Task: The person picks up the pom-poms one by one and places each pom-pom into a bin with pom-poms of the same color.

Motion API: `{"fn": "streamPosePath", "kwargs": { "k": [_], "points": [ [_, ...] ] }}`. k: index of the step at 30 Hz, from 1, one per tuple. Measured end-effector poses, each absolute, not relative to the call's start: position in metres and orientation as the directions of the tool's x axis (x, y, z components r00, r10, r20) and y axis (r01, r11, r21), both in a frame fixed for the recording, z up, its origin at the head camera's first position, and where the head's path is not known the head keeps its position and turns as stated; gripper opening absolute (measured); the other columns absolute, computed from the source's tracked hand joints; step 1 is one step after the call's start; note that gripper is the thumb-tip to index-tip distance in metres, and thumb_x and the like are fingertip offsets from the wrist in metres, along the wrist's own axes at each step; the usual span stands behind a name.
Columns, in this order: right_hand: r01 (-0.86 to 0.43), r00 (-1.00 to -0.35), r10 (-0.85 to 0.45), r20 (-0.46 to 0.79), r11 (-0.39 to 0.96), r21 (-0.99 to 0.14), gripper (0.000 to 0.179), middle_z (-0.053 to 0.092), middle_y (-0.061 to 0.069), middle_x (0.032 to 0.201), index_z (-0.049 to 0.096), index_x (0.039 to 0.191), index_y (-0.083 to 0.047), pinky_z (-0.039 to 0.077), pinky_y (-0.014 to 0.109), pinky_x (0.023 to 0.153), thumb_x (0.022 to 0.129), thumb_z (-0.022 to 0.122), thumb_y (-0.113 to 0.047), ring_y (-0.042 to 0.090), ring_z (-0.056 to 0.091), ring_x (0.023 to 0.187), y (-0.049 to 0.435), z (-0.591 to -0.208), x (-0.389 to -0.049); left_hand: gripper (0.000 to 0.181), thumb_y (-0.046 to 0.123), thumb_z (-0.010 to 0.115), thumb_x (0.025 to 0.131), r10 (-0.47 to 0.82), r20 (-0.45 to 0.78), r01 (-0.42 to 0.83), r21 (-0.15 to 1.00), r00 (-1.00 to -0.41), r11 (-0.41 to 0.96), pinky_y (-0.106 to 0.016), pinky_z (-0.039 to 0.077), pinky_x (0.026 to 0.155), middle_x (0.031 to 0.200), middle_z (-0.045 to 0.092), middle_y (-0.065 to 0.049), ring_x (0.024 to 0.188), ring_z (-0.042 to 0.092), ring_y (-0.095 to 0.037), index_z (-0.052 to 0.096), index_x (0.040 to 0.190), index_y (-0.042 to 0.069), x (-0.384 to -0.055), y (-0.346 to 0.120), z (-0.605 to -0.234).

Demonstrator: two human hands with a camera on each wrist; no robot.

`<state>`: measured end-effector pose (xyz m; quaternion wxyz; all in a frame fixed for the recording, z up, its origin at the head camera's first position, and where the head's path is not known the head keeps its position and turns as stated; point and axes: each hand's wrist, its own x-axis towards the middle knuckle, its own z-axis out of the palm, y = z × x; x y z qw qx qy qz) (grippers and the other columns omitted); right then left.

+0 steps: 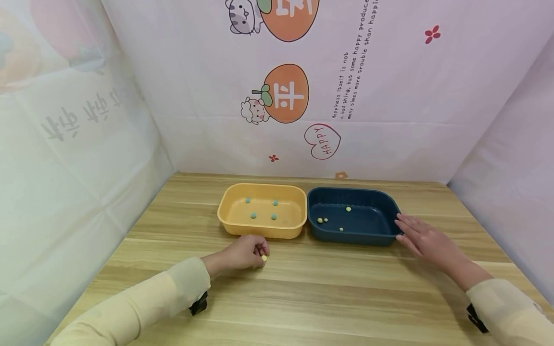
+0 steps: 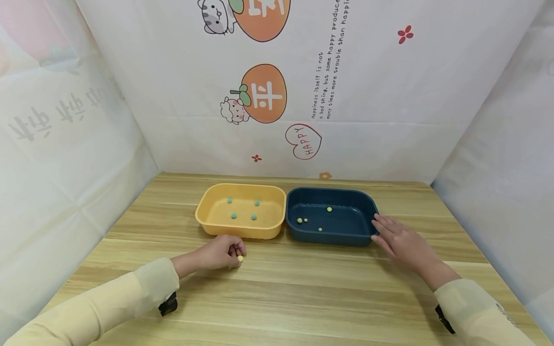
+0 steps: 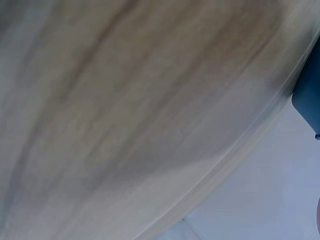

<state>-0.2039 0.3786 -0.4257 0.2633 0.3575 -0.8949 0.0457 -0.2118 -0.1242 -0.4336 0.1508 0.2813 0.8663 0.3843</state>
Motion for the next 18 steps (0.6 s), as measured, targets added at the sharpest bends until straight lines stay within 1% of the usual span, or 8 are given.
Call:
{"fn": "streamPosePath", "kwargs": {
  "k": [12,15,18],
  "points": [
    [-0.673,-0.586,-0.624,0.518,0.73,0.118,0.046,0.057,0.028,0.128,0.061,0.125,0.008,0.016,0.021,0.114,0.096,0.062,-0.028,0.04,0.056,0.116,0.3786,-0.4258,-0.2053,0.017,-0.003,0.072,0.077,0.599,-0.039,0.371,0.751,-0.8,0.545,-0.024,0.049,0.062,0.08,0.059,0.0,0.074,0.055,-0.012,0.065,0.089,0.005,-0.2113,-0.1236,-0.433],
    [-0.672,-0.589,-0.622,0.517,0.732,0.115,0.046,0.057,0.028,0.128,0.061,0.125,0.008,0.017,0.022,0.114,0.094,0.064,-0.027,0.04,0.056,0.117,0.3788,-0.426,-0.2053,0.017,-0.003,0.073,0.077,0.598,-0.04,0.368,0.755,-0.801,0.543,-0.024,0.049,0.061,0.079,0.059,0.0,0.073,0.055,-0.012,0.065,0.089,0.005,-0.2111,-0.1234,-0.4322],
    [-0.664,-0.608,-0.614,0.503,0.741,0.103,0.047,0.056,0.028,0.13,0.06,0.126,0.008,0.017,0.023,0.114,0.094,0.065,-0.025,0.04,0.055,0.117,0.3786,-0.4253,-0.2042,0.017,-0.003,0.073,0.077,0.594,-0.044,0.361,0.757,-0.804,0.545,-0.023,0.049,0.062,0.079,0.059,0.0,0.073,0.055,-0.011,0.065,0.089,0.006,-0.211,-0.1228,-0.4307]
  ]
}}
